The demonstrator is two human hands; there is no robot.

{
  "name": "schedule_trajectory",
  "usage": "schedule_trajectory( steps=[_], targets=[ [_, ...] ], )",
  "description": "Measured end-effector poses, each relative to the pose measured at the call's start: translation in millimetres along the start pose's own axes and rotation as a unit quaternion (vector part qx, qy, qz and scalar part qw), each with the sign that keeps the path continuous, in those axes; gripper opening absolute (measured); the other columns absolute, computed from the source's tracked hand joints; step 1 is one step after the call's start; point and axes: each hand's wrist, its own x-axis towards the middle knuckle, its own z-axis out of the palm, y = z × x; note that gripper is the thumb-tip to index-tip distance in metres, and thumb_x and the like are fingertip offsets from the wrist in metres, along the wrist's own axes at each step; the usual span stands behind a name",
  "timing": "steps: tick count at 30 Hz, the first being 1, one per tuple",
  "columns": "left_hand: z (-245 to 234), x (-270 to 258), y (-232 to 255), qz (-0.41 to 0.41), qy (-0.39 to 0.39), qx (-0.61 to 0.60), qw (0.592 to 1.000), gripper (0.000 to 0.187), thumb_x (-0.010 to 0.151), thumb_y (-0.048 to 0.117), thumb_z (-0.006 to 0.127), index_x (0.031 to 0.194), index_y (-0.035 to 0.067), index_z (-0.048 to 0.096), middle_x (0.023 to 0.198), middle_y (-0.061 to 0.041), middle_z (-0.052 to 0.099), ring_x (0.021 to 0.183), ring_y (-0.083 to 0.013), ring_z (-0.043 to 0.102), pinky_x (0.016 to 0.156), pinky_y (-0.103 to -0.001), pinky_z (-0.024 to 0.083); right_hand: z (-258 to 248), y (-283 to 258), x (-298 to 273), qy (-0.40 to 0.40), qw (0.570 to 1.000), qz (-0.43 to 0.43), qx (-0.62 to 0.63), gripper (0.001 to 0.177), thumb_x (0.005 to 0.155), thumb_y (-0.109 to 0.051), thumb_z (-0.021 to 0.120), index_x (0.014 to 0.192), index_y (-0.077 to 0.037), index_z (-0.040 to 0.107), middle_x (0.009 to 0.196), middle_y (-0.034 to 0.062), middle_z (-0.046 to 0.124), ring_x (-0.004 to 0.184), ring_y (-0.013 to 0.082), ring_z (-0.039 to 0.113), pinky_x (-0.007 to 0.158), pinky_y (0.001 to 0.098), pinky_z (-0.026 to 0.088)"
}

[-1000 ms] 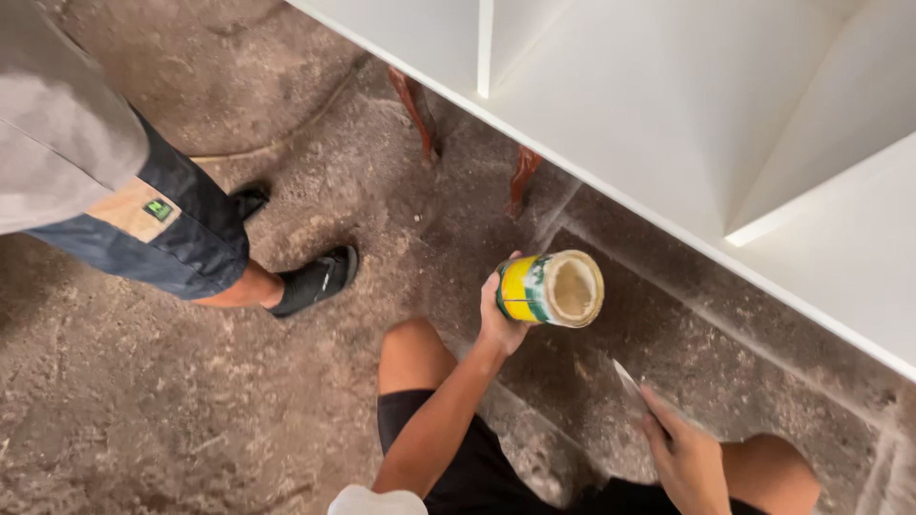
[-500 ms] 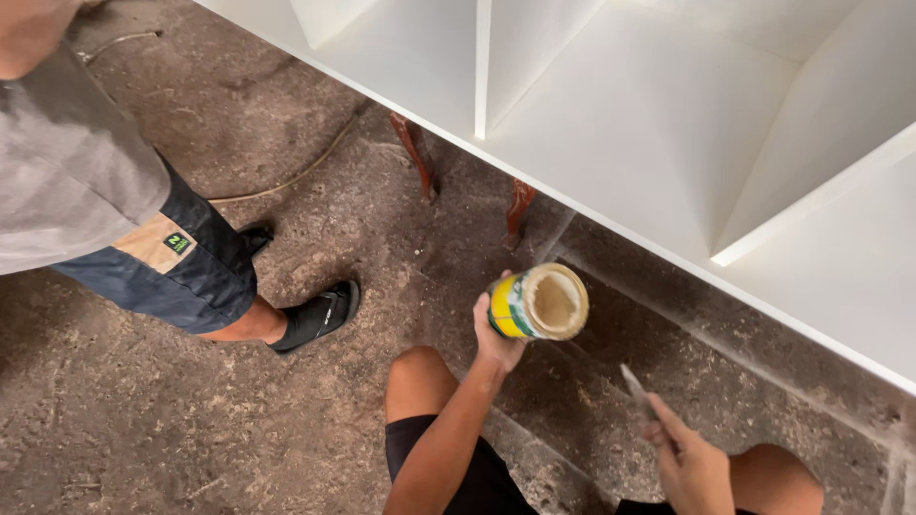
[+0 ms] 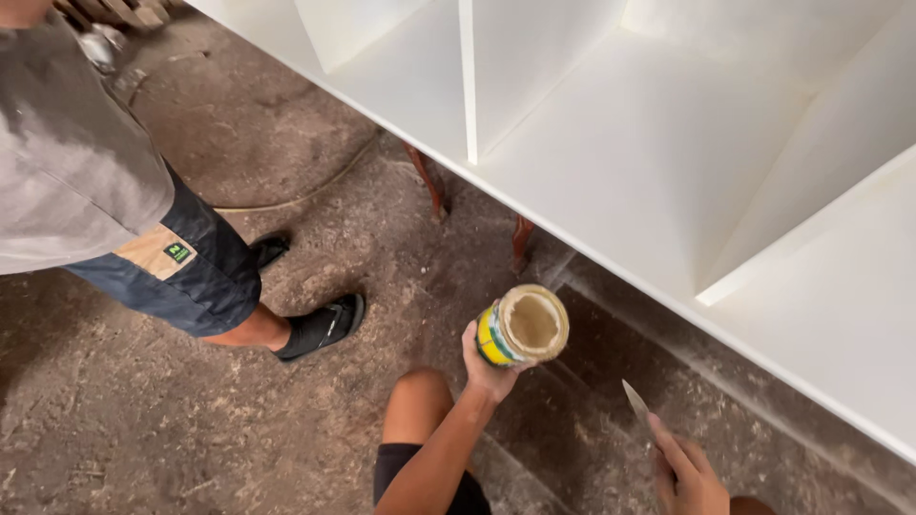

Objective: The person applies a substance from a can to the edges and corners of a white shelving unit using a small putty knife.

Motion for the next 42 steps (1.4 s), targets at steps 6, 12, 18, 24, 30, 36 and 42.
schedule_trajectory(
  steps=[6,12,18,24,30,36,42],
  targets=[
    [31,-16,-21,-0.044,0.031,0.051,0.997,0.072,0.084,0.066,0.052,0.146,0.030,0.055,0.143,-0.002,0.061,0.129,-0.0309,0.058,0.092,-0.063,0.054,-30,-30,24,0.050,0.994,-0.037,0.092,0.051,0.094,-0.020,0.068,0.144,-0.024,0.060,0.111,0.0110,0.074,0.089,0.0214,0.076,0.074,0.0346,0.062],
    [78,-67,8,-0.054,0.086,-0.076,0.992,0.081,0.085,0.074,0.050,0.142,0.017,0.057,0.137,-0.014,0.062,0.121,-0.0397,0.059,0.087,-0.061,0.054,-122,-73,13,-0.155,0.984,-0.066,-0.053,0.054,0.092,-0.021,0.068,0.144,-0.031,0.061,0.101,0.0045,0.075,0.080,0.0216,0.074,0.068,0.0367,0.060],
    [142,-151,58,-0.002,0.092,-0.044,0.995,0.068,0.089,0.061,0.054,0.146,0.024,0.052,0.141,-0.005,0.061,0.128,-0.0309,0.058,0.101,-0.057,0.050,-228,-152,-14,-0.060,0.987,-0.095,0.114,0.049,0.091,-0.012,0.071,0.139,-0.016,0.062,0.102,0.0109,0.072,0.077,0.0248,0.072,0.065,0.0363,0.057],
    [212,-228,38,0.042,0.054,-0.015,0.998,0.076,0.094,0.053,0.066,0.153,0.010,0.048,0.142,-0.013,0.063,0.129,-0.0307,0.060,0.113,-0.047,0.047,-282,-233,-31,-0.066,0.968,-0.190,0.148,0.043,0.092,-0.008,0.069,0.133,-0.018,0.067,0.104,0.0076,0.075,0.080,0.0194,0.073,0.065,0.0332,0.060],
    [264,-273,74,-0.013,0.165,-0.015,0.986,0.083,0.081,0.061,0.063,0.149,0.017,0.047,0.136,-0.010,0.063,0.125,-0.0297,0.061,0.106,-0.053,0.048,-375,-216,-62,-0.225,0.970,-0.075,0.046,0.036,0.090,-0.014,0.070,0.126,-0.015,0.072,0.100,0.0033,0.076,0.060,0.0137,0.070,0.045,0.0255,0.060],
    [303,-281,91,-0.017,0.123,-0.053,0.991,0.080,0.092,0.059,0.060,0.154,0.012,0.044,0.141,-0.013,0.060,0.132,-0.0323,0.057,0.114,-0.052,0.046,-435,-234,-56,-0.103,0.981,-0.134,0.091,0.033,0.090,-0.005,0.066,0.121,0.004,0.067,0.106,0.0236,0.067,0.075,0.0193,0.067,0.049,0.0202,0.059],
    [320,-296,110,-0.038,0.037,-0.065,0.996,0.077,0.099,0.057,0.059,0.157,0.010,0.041,0.142,-0.016,0.062,0.133,-0.0337,0.058,0.114,-0.053,0.046,-478,-297,-54,-0.079,0.979,-0.082,0.166,0.014,0.099,-0.006,0.073,0.111,-0.001,0.076,0.101,0.0138,0.077,0.077,0.0142,0.074,0.050,0.0205,0.057]
  ],
)
